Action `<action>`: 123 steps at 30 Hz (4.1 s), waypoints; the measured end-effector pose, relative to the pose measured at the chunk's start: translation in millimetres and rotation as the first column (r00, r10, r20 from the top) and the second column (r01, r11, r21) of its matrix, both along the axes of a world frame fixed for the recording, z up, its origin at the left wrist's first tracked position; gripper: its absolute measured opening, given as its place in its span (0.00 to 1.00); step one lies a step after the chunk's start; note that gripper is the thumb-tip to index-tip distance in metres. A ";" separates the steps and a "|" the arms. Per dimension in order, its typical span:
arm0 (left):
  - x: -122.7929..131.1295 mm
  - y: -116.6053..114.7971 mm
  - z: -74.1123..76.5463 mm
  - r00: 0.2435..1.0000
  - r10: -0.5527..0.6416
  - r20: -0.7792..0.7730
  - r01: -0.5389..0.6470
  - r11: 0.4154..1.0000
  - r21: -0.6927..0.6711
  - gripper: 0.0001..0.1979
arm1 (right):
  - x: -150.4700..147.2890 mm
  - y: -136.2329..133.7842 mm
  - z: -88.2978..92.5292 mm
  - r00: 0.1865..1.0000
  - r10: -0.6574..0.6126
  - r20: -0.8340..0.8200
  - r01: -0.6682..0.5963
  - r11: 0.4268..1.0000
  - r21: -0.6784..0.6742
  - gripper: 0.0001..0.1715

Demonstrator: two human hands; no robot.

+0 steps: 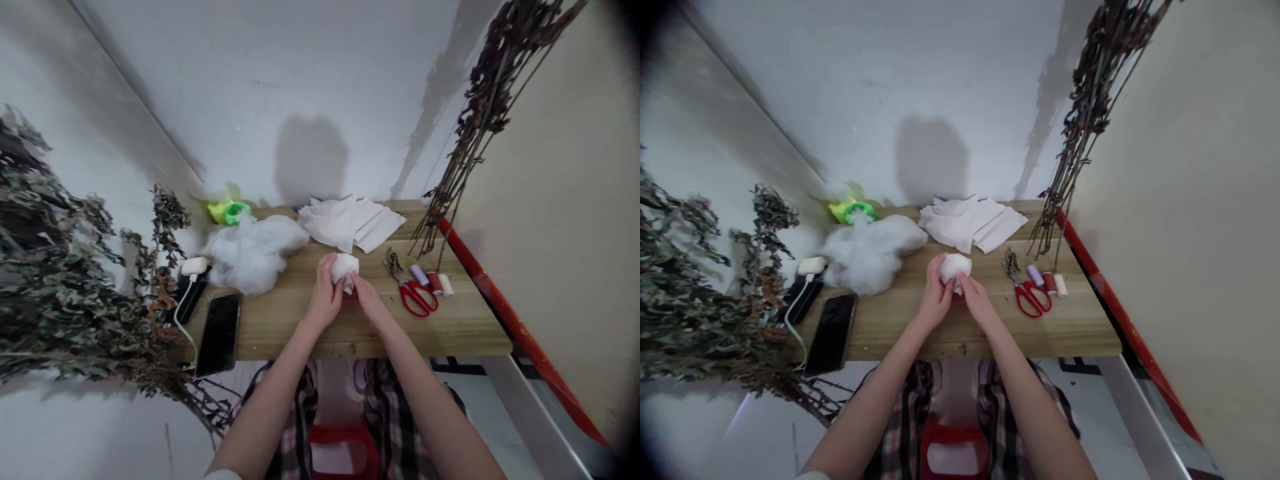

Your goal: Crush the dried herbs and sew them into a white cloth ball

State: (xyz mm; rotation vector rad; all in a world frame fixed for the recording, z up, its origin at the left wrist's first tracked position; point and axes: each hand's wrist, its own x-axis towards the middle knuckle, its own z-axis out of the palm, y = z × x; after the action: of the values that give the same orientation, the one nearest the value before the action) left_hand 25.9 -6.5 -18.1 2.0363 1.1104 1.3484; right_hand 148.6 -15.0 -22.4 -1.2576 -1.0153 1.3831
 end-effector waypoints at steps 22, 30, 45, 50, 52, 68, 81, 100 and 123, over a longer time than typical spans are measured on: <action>10.0 -12.1 10.8 0.878 -0.086 0.471 0.230 0.938 -0.259 0.27 | -2.8 -4.8 8.5 0.984 -0.089 -0.153 0.090 0.996 -0.003 0.32; 7.0 -0.2 10.2 0.670 0.156 0.725 0.223 0.890 -0.397 0.12 | -1.8 -5.6 13.0 0.960 0.021 -0.278 -0.044 0.996 -0.076 0.35; -9.6 -1.9 16.4 0.902 0.095 0.422 -0.005 0.978 -0.210 0.05 | 0.1 -6.2 17.5 0.926 0.069 -0.372 -0.111 0.990 -0.091 0.34; -14.8 -6.9 16.9 0.981 0.096 0.170 -0.091 0.995 -0.035 0.06 | 2.2 -6.1 17.1 0.916 0.116 -0.384 -0.152 0.986 -0.066 0.35; -14.6 -7.3 17.4 0.980 0.101 0.169 -0.099 0.995 -0.020 0.07 | 2.9 -6.2 17.2 0.922 0.134 -0.364 -0.168 0.984 -0.064 0.37; -13.3 2.7 18.2 0.889 0.224 0.399 -0.087 0.939 -0.332 0.14 | 2.1 -8.3 10.5 0.984 0.071 -0.162 -0.055 0.994 0.099 0.38; -3.0 -2.0 4.0 0.916 0.136 0.377 -0.011 0.949 -0.316 0.26 | -0.1 -7.2 15.6 0.991 0.097 -0.092 -0.078 0.978 0.193 0.38; 2.6 2.4 3.2 0.771 0.146 0.620 0.326 0.746 -0.581 0.29 | 11.1 -3.3 2.4 0.973 -0.030 0.230 -0.039 0.956 0.291 0.26; 13.2 -1.9 2.4 0.836 0.141 0.531 0.198 0.824 -0.531 0.36 | -3.5 -1.8 7.1 0.905 0.036 -0.425 -0.083 0.992 -0.093 0.37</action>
State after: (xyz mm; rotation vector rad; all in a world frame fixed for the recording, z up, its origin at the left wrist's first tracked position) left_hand 39.1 -8.4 -15.6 1.1187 1.0317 1.2659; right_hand 145.1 -16.7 -15.3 -0.9462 -0.6870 1.6876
